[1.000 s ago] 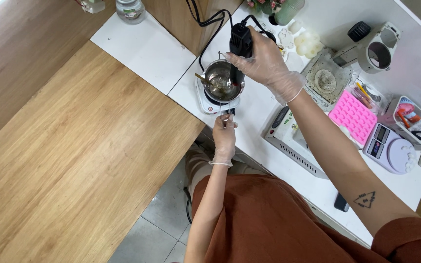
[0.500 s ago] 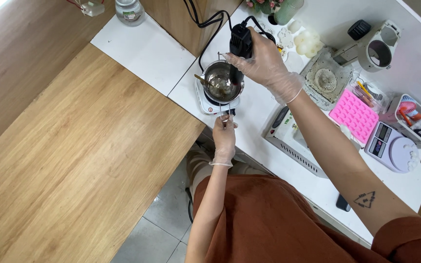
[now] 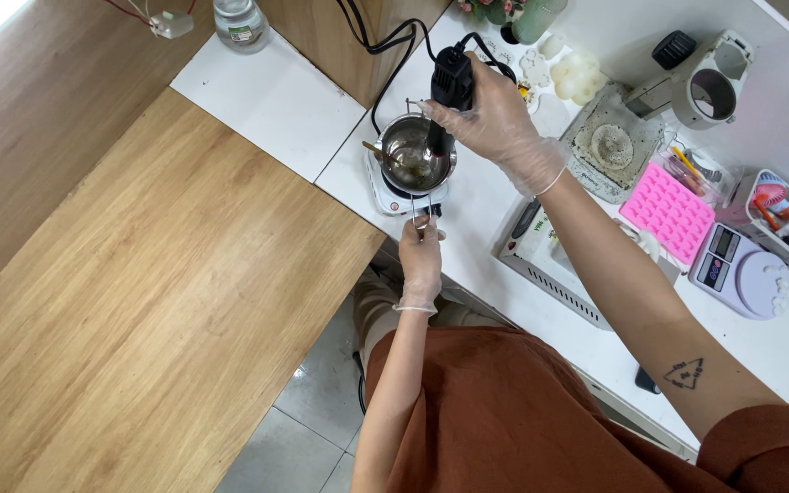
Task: Melting wax with a heat gun and preparing silicone molds for candle making.
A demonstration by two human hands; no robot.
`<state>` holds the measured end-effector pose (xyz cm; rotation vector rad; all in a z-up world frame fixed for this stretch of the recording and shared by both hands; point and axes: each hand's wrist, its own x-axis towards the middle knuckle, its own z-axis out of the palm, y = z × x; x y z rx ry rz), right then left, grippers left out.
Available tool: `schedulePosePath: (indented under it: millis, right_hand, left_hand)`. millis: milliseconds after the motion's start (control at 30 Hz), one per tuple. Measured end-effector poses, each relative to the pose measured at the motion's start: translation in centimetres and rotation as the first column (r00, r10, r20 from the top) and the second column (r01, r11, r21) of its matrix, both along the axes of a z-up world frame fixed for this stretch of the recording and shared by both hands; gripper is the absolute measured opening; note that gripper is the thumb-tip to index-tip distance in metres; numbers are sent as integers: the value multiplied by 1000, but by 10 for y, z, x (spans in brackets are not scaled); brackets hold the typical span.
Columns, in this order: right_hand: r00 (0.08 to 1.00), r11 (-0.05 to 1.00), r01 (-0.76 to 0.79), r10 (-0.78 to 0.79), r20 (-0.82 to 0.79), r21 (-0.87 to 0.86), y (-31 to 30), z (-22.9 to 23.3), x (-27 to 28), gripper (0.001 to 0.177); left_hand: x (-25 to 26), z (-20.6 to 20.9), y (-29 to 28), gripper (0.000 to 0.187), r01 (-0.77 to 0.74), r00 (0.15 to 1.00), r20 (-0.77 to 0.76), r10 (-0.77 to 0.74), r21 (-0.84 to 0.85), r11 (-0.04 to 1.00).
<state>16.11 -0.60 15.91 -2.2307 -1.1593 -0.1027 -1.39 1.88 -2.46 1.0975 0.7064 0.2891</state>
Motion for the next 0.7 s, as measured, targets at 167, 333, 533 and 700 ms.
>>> schedulePosePath:
  millis: [167, 333, 533, 700]
  right_hand:
    - [998, 999, 32, -33, -46, -23, 0, 2, -2, 72]
    - [999, 1000, 22, -23, -48, -5, -1, -4, 0, 73]
    - [1000, 999, 21, -21, -1, -34, -3, -13, 5, 80]
    - [993, 995, 34, -24, 114, -90, -7, -28, 14, 90]
  left_hand:
    - [1, -2, -1, 21, 1, 1000, 10, -1, -6, 1000]
    - [0, 1, 0, 22, 9, 1000, 8, -9, -21, 1000]
    - [0, -5, 0, 23, 10, 1000, 27, -10, -34, 999]
    - [2, -5, -1, 21, 8, 1000, 19, -7, -54, 999]
